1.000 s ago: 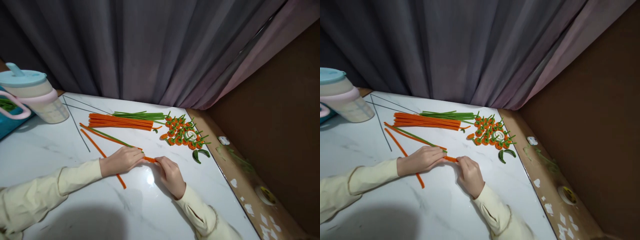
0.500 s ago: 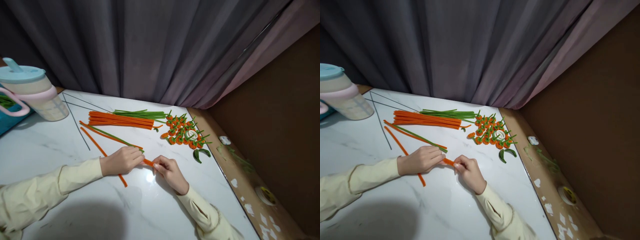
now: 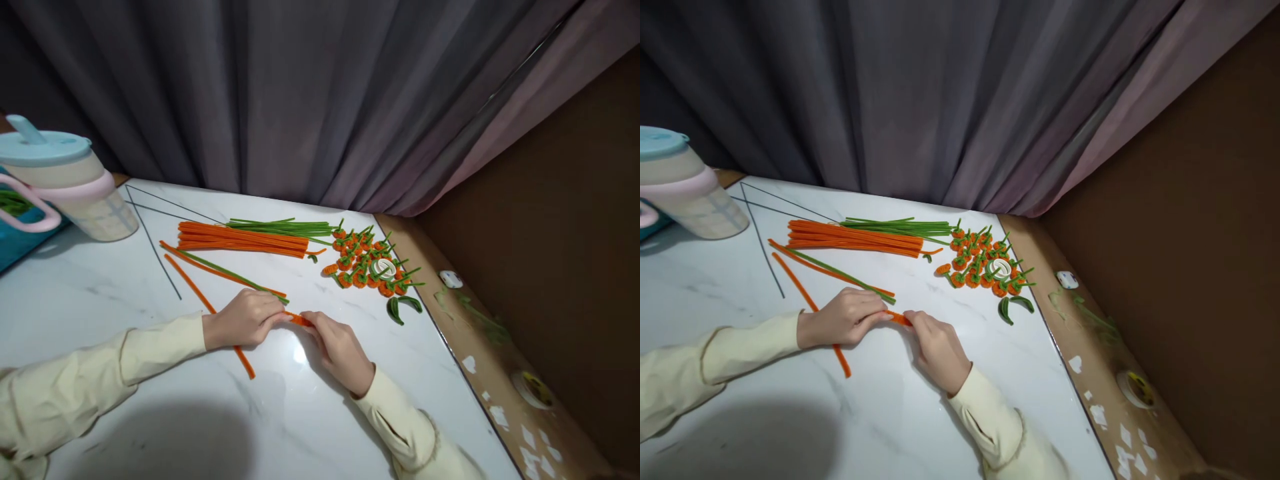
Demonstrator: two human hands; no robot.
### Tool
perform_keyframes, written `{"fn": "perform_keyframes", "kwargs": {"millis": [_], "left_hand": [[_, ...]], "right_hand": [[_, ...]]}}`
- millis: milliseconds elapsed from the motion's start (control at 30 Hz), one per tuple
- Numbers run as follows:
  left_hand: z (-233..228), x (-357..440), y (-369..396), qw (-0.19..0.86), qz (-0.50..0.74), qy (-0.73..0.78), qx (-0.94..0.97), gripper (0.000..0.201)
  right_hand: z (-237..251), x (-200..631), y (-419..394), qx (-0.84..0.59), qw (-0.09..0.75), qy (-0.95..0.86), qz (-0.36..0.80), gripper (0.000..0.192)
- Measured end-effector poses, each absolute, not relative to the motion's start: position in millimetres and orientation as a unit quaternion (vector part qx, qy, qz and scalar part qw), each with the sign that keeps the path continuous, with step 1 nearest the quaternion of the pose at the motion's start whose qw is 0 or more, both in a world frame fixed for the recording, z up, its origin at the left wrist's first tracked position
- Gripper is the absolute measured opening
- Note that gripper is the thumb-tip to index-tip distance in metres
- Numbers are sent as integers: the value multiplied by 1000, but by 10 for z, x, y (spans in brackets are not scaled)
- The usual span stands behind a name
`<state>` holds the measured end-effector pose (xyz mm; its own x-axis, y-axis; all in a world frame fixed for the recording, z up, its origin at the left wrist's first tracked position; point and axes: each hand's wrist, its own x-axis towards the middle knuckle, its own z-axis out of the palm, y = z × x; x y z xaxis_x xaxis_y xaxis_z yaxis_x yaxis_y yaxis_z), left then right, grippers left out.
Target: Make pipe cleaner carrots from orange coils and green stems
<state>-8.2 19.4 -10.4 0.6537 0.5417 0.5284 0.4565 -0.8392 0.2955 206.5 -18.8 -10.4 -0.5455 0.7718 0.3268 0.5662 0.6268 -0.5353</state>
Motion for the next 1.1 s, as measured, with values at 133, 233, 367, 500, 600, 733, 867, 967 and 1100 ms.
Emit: {"fn": "perform_keyframes", "kwargs": {"millis": [133,233,367,500,600,733,867,967,1100], "left_hand": [[-100,-66,173,101,320,286,898,38],[-106,-63,173,105,305,293,900,38],[-65,-65,183,94,260,294,915,31],[4,-40,153,55,163,287,942,34],[9,6,98,33,126,282,951,36],[-41,71,38,-33,145,279,949,30],[-77,112,3,-107,175,286,936,30],[-90,120,-9,-128,188,294,928,29],[-115,99,1,-147,203,270,930,28]], "right_hand": [[-120,2056,-195,-373,225,-898,55,26],[-136,2049,-182,-383,256,-884,80,27],[-165,2050,-171,-405,307,-850,139,22],[-174,2033,-187,-403,301,-854,132,20],[-167,2012,-211,-393,301,-858,140,19],[-138,1988,-231,-423,309,-826,210,16],[-105,1951,-230,-446,308,-775,324,7],[-99,1925,-227,-443,315,-755,366,3],[-92,1928,-215,-437,315,-745,393,4]]}}
